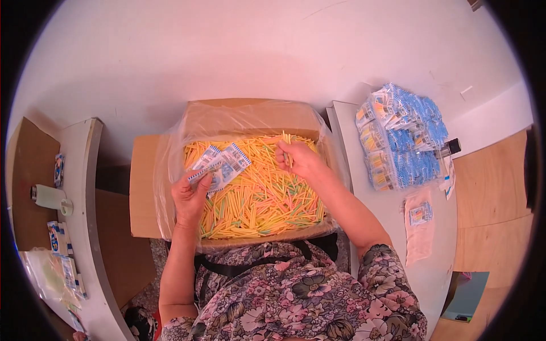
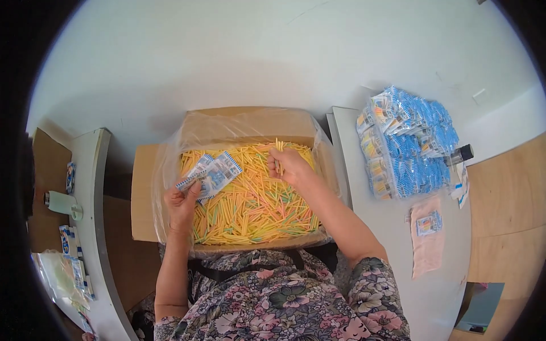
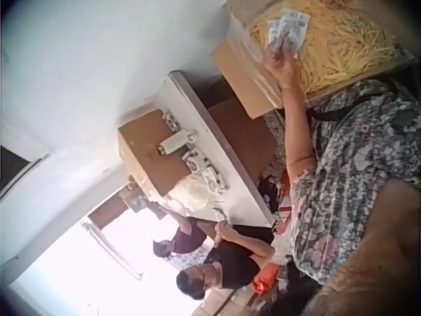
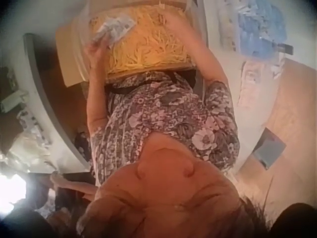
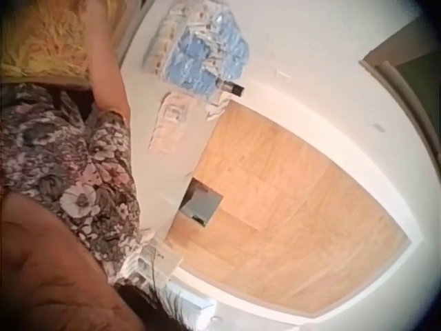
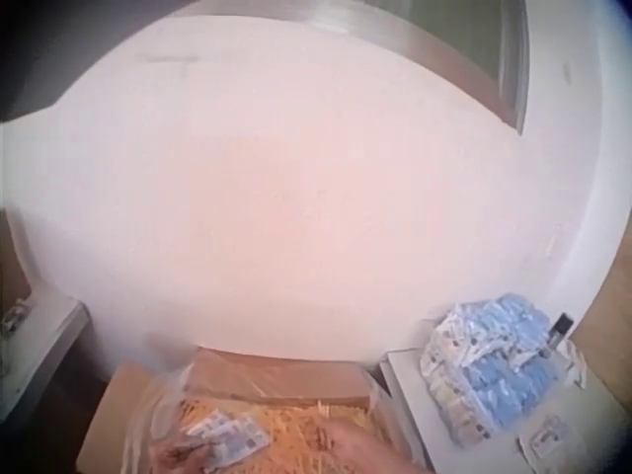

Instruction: The person is sorting and packaging small blue packets from a box filled with yellow protective filler material.

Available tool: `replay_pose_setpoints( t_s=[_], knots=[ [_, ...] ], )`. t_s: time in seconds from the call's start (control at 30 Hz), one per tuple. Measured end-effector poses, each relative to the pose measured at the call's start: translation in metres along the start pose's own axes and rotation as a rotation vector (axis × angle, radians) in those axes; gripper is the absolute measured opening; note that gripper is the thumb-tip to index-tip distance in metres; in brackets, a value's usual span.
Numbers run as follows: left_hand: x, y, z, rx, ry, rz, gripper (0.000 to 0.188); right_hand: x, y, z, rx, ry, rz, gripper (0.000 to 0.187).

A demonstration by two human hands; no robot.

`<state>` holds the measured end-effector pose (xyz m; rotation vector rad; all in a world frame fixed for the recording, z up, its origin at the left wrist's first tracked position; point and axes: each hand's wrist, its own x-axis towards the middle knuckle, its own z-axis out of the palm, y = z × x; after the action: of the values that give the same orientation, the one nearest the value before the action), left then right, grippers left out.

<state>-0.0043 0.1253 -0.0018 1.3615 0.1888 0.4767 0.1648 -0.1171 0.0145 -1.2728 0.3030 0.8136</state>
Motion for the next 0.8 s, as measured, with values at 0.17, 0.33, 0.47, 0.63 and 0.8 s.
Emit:
replay_pose_setpoints(
  t_s=[0.17,0.33,0.47,0.63,0.8],
  knots=[
    [0.000,-0.001,-0.003,0.045,-0.027,0.017,0.015,0.032,-0.007,0.012,0.118,0.021,0.000,0.016],
    [-0.002,0.019,0.006,-0.012,-0.068,-0.012,0.016,0.007,0.011,0.010,0.204,-0.288,-0.038,0.018],
    [-0.014,0.065,0.050,0.005,-0.412,-0.343,0.018,-0.057,0.018,0.040,0.016,-0.234,-0.403,0.025],
    [-0.019,0.050,0.095,0.163,-0.672,-0.224,0.021,-0.092,0.032,0.049,0.055,-0.306,-0.409,0.037],
    [-0.038,0.015,0.105,0.126,-0.675,0.043,0.029,-0.100,0.051,0.034,-0.079,-0.320,-0.510,0.038]
  ],
)
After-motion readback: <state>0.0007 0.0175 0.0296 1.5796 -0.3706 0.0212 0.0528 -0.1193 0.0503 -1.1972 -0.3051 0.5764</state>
